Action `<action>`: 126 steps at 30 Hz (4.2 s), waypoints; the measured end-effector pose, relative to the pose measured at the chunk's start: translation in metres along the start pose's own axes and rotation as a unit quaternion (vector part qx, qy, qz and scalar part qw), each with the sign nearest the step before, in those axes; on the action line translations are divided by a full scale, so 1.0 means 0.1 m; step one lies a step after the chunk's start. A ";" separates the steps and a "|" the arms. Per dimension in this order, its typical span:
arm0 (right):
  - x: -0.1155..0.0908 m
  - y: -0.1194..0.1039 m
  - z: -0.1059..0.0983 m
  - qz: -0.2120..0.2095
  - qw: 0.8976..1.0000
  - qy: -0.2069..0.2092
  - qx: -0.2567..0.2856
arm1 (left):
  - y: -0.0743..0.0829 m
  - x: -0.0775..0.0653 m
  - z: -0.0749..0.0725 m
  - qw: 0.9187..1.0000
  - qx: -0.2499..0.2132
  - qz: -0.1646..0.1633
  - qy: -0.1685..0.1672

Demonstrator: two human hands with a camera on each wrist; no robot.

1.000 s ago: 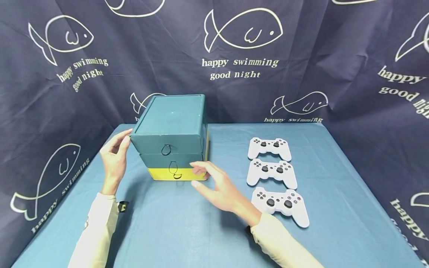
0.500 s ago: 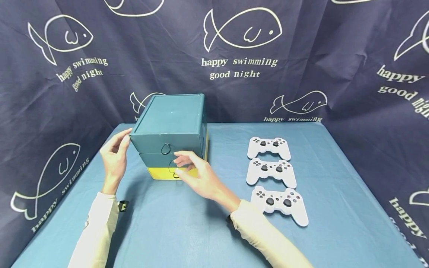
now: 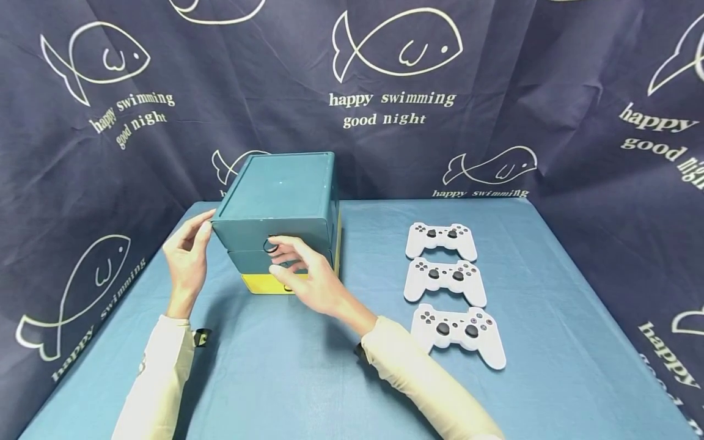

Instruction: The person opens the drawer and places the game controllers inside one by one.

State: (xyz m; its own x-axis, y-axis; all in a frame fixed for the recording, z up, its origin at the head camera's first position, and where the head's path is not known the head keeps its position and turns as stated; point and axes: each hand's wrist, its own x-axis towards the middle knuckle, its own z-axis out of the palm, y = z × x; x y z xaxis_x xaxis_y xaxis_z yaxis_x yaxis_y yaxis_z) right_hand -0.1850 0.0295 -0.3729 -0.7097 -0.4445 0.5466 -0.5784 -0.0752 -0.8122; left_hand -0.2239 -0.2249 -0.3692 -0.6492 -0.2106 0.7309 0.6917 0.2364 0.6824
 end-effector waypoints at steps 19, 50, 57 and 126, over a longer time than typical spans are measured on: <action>0.14 0.01 0.06 0.018 0.999 -0.022 0.014 | -0.01 0.01 0.02 1.000 0.002 -0.004 0.007; -0.05 -0.05 0.16 -0.048 0.999 -0.025 0.001 | -0.01 0.05 -0.07 1.000 -0.006 0.013 -0.015; -0.13 -0.10 0.18 -0.041 0.999 -0.034 0.004 | -0.01 0.04 -0.07 1.000 -0.004 0.011 -0.017; -0.64 -0.39 0.32 -0.113 0.986 -0.120 0.006 | -0.01 0.02 -0.05 0.999 -0.030 -0.018 -0.004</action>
State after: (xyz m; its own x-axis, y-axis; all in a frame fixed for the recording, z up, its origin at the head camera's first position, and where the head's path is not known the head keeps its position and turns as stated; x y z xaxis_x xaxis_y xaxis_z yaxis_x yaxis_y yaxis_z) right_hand -0.1038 0.0321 -0.3827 -0.4469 -0.6140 0.6506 -0.7051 -0.2057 -0.6786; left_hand -0.2241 -0.2297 -0.3682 -0.6767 -0.2104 0.7056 0.6848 0.1720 0.7081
